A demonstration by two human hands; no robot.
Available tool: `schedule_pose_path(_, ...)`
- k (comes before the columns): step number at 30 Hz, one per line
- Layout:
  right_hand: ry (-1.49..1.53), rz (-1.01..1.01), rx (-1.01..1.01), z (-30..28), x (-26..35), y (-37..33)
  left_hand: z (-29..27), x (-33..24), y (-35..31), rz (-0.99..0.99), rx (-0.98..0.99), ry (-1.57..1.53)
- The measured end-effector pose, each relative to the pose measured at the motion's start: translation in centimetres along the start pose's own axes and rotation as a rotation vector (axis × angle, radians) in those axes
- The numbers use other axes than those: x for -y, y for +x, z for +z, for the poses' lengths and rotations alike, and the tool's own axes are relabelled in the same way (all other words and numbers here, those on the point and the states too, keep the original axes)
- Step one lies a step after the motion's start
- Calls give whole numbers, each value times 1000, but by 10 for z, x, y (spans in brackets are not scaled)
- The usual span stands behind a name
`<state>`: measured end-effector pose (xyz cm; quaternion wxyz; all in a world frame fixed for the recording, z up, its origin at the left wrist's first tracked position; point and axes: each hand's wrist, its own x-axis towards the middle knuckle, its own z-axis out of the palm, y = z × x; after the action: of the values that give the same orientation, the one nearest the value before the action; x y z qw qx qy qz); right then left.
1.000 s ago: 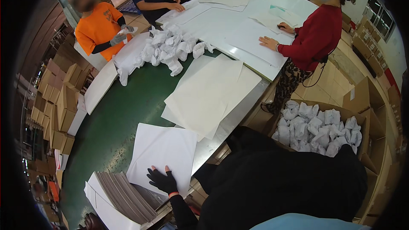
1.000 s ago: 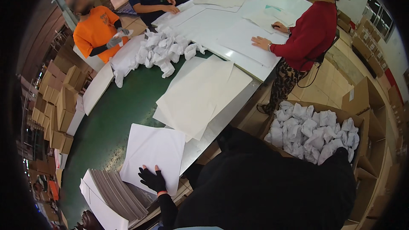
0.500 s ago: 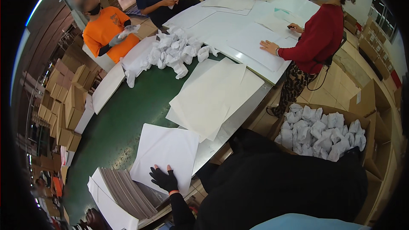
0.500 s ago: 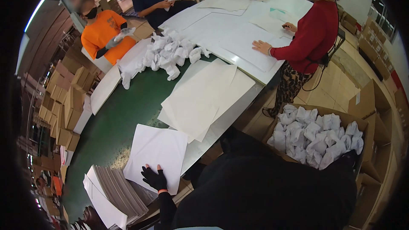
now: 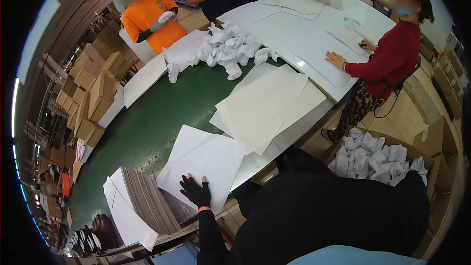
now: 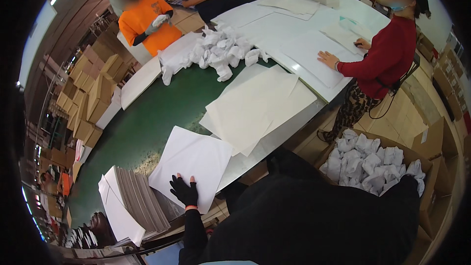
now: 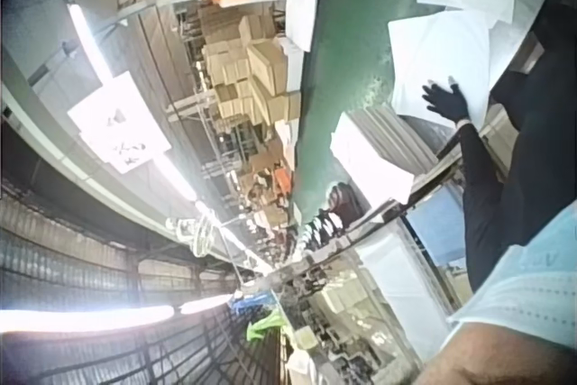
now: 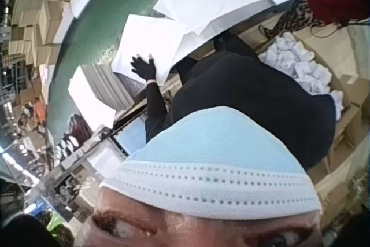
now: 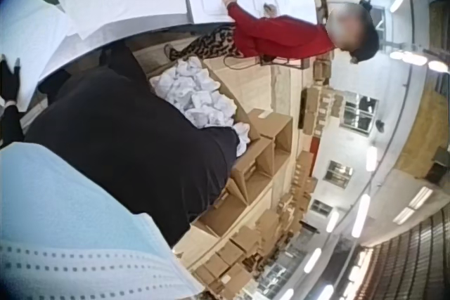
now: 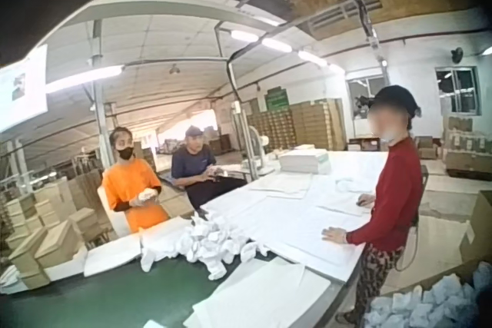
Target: The person wraps small white items in white paper sheets at a workstation. They pick up a sheet, place an item in the center, fold the paper around it, and place the wrapped bundle into a cardboard box. The process is repeated continuously with other workers visible in the background.
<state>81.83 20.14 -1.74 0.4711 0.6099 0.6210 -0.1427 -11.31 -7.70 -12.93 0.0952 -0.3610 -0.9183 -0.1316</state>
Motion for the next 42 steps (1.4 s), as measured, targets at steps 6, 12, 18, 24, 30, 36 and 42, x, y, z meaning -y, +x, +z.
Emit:
schedule_pose_path(6, -194, -191, -52, -92, 48, 54, -3, 31, 28, 84, 139, 119)
schedule_pose_path(12, -571, -684, -264, -228, 178, 90, -6, 14, 25, 103, 92, 119)
schedule_pose_path(18, -138, -1162, -689, -344, 457, 13, -5, -22, -28, 161, 101, -33)
schedule_pose_path(24, 132, -1359, -632, -345, 571, 43, -9, -12, -26, 152, 135, -148)
schedule_pose_path(30, 279, -1211, -586, -334, 587, 79, -6, -23, -25, 91, 114, -129)
schedule_pose_path(36, 448, -1287, -1123, -341, 571, 54, -6, -33, -7, 80, 64, -338)
schedule_pose_path(42, 923, -1689, -611, -363, 568, -113, -83, -182, 32, 292, -13, -936)
